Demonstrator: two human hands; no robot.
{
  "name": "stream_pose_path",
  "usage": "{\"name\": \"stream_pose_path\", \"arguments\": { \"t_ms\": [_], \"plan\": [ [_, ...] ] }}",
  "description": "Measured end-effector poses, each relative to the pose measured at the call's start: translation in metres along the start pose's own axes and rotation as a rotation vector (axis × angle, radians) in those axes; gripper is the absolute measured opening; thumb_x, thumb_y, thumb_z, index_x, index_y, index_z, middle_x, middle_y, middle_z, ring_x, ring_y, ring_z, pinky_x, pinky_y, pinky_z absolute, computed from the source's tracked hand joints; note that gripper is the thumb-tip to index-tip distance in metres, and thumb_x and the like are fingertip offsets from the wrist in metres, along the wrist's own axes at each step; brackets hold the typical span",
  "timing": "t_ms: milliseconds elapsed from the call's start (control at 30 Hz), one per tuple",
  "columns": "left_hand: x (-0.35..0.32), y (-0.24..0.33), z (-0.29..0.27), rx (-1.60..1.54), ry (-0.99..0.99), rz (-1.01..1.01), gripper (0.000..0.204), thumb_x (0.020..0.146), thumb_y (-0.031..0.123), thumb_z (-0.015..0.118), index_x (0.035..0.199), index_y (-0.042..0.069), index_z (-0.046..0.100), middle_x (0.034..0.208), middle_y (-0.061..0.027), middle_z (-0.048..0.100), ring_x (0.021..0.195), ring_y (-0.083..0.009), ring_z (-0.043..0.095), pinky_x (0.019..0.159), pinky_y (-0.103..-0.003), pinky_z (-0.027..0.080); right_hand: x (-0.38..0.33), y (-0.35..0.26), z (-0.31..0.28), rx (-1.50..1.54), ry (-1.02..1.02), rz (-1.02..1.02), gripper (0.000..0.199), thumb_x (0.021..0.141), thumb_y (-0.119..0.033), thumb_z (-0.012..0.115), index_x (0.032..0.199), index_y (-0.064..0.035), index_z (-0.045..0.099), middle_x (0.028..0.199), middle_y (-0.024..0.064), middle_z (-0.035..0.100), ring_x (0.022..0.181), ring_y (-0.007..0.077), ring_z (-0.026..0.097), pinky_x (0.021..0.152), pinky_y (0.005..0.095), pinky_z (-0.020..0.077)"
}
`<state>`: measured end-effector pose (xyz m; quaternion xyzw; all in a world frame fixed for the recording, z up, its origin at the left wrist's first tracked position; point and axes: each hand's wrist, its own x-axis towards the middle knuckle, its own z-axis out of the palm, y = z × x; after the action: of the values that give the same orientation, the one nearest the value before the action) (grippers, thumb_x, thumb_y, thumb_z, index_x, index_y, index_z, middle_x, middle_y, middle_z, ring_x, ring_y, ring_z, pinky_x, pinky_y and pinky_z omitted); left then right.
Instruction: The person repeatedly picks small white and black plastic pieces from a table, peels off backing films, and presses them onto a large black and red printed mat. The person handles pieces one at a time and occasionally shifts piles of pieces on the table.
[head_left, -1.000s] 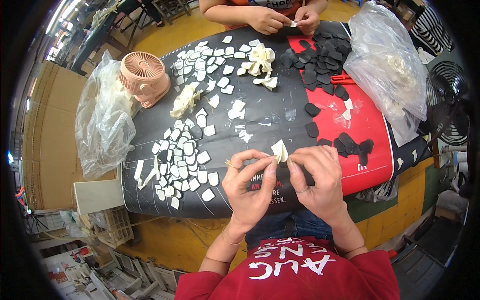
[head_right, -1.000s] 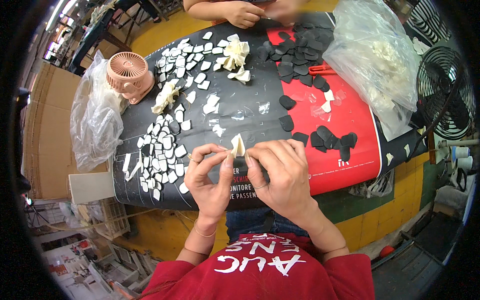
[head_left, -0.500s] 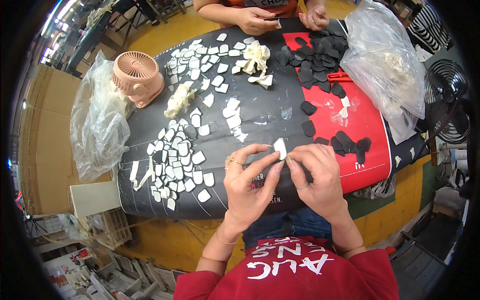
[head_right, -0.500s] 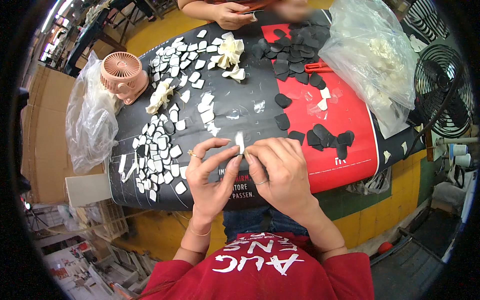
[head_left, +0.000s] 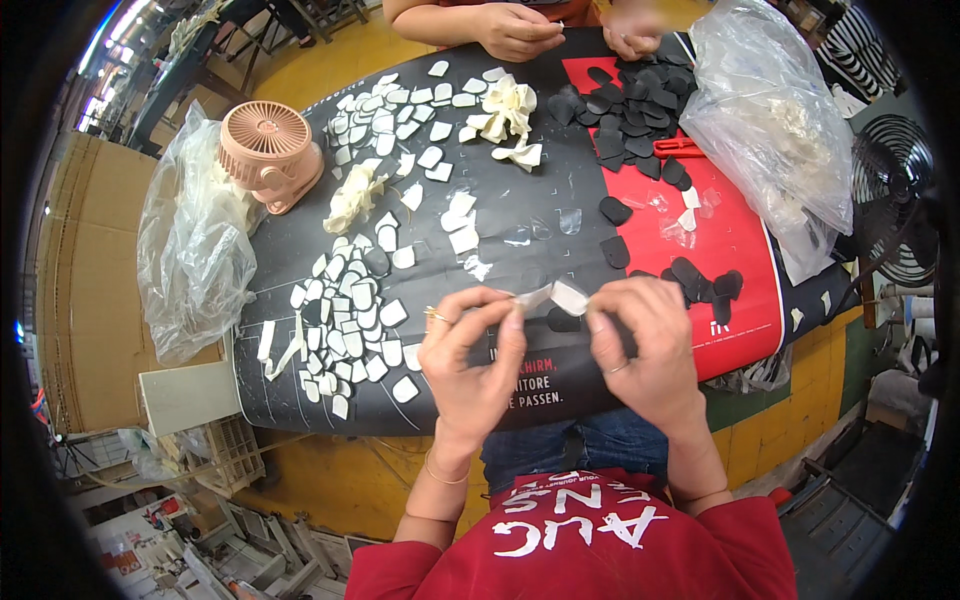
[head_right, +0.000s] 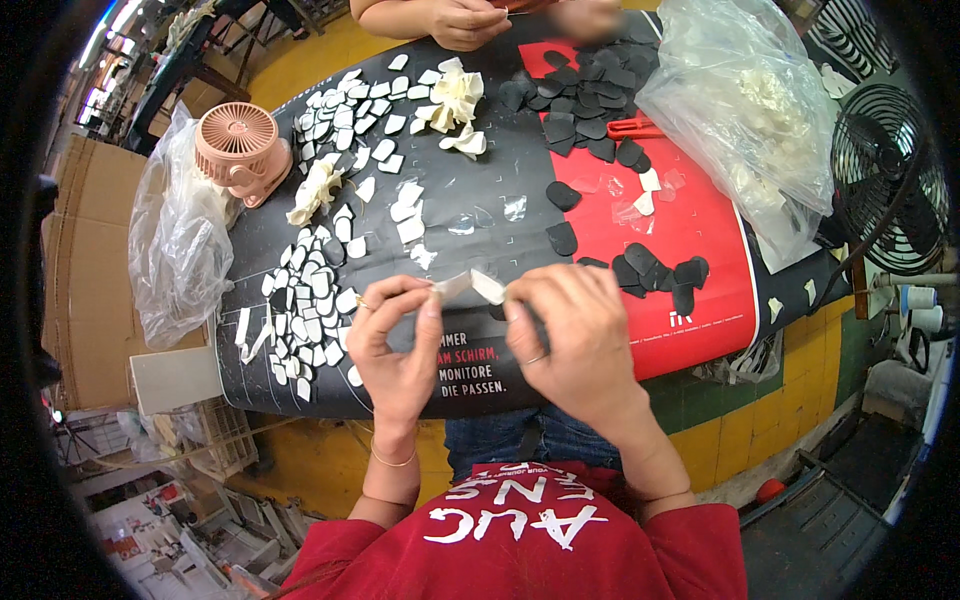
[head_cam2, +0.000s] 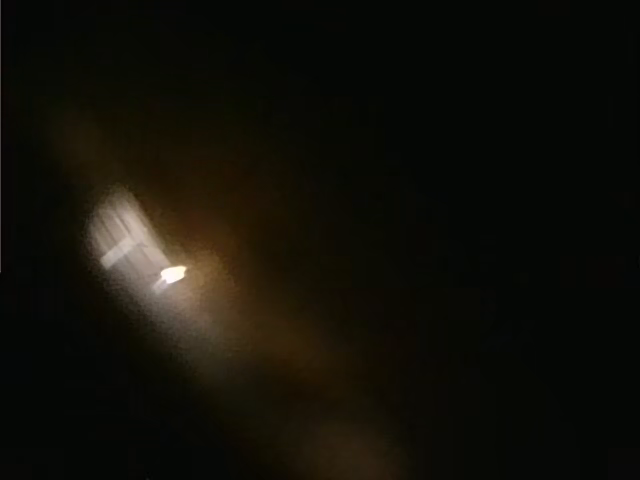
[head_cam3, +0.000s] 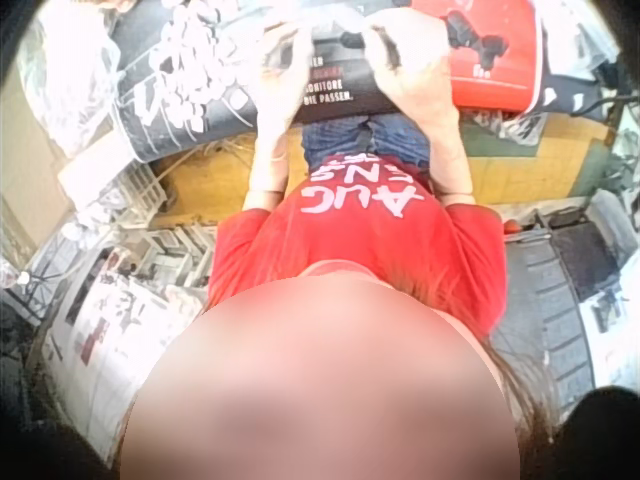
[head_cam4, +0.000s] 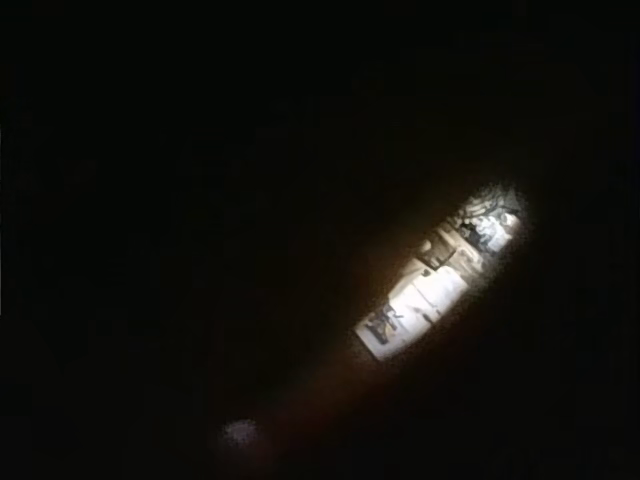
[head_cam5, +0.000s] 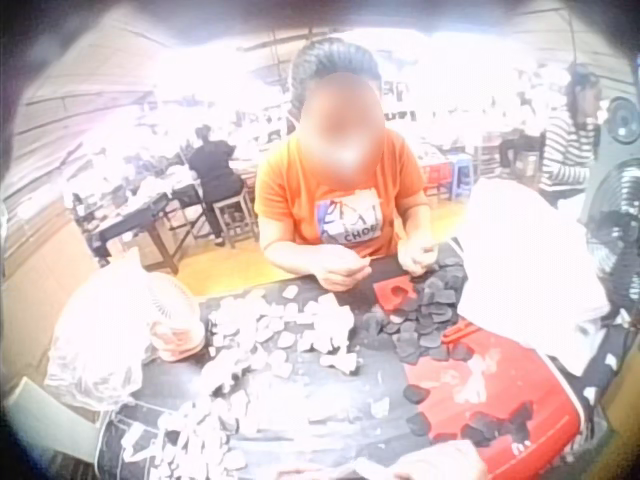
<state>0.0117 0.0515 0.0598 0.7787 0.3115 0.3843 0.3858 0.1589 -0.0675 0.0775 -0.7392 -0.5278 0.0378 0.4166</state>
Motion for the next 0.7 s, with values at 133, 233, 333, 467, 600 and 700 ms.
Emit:
{"name": "stream_pose_path", "arguments": {
  "t_ms": [133, 233, 333, 467, 600, 700],
  "plan": [
    [0.000, -0.009, -0.012, -0.105, 0.001, -0.123, 0.005, 0.086, -0.001, 0.071, 0.091, -0.003, 0.072, 0.094, -0.0114, 0.069, 0.089, -0.0190, 0.065, 0.084, -0.029, 0.049, 0.009, 0.018, -0.011, -0.217, 0.099, 0.093, 0.010, 0.087, -0.013, 0.071, 0.092, -0.0053, 0.066, 0.089, 0.0074, 0.066, 0.085, 0.0264, 0.062, 0.081, 0.0397, 0.0428],
    [-0.004, -0.012, -0.014, -0.325, -0.122, -0.202, 0.006, 0.088, 0.000, 0.069, 0.093, -0.004, 0.072, 0.098, -0.0102, 0.068, 0.092, -0.0156, 0.062, 0.084, -0.027, 0.047, 0.010, 0.025, -0.010, -0.167, 0.093, 0.278, 0.017, 0.087, -0.018, 0.075, 0.091, -0.0035, 0.067, 0.083, 0.0078, 0.067, 0.069, 0.0223, 0.061, 0.069, 0.0375, 0.0434],
    [-0.010, -0.012, -0.011, -0.591, -0.227, -0.366, 0.007, 0.091, 0.000, 0.068, 0.095, -0.004, 0.072, 0.102, -0.0094, 0.067, 0.091, -0.0137, 0.060, 0.085, -0.027, 0.047, 0.005, 0.025, 0.000, 0.159, 0.102, 0.322, 0.020, 0.088, -0.015, 0.077, 0.083, 0.0002, 0.066, 0.069, 0.0046, 0.062, 0.053, 0.0100, 0.049, 0.050, 0.0283, 0.0355],
    [-0.015, -0.010, -0.007, -0.730, -0.309, -0.499, 0.009, 0.093, 0.001, 0.066, 0.097, -0.005, 0.071, 0.105, -0.0083, 0.066, 0.094, -0.0119, 0.057, 0.086, -0.027, 0.046, -0.009, 0.018, 0.006, 0.480, -0.067, 0.546, 0.024, 0.091, -0.014, 0.075, 0.077, 0.0014, 0.064, 0.061, -0.0015, 0.055, 0.055, 0.0021, 0.042, 0.048, 0.0214, 0.0318],
    [-0.019, -0.009, -0.005, -0.661, -0.382, -0.512, 0.008, 0.092, 0.002, 0.067, 0.096, -0.002, 0.072, 0.106, -0.0075, 0.066, 0.095, -0.0123, 0.059, 0.086, -0.026, 0.046, -0.013, 0.018, 0.000, 0.747, -0.063, 0.619, 0.017, 0.089, -0.010, 0.077, 0.094, 0.0029, 0.066, 0.073, 0.0009, 0.062, 0.066, 0.0038, 0.057, 0.059, 0.0182, 0.0445],
    [-0.026, -0.008, 0.000, -0.509, -0.373, -0.385, 0.007, 0.090, 0.002, 0.069, 0.095, 0.000, 0.073, 0.105, -0.0072, 0.066, 0.093, -0.0125, 0.060, 0.082, -0.026, 0.048, -0.022, 0.018, -0.008, 0.971, -0.237, 0.662, 0.021, 0.088, -0.003, 0.076, 0.106, 0.0047, 0.067, 0.089, 0.0066, 0.068, 0.080, 0.0080, 0.065, 0.072, 0.0209, 0.0524]
  ]
}}
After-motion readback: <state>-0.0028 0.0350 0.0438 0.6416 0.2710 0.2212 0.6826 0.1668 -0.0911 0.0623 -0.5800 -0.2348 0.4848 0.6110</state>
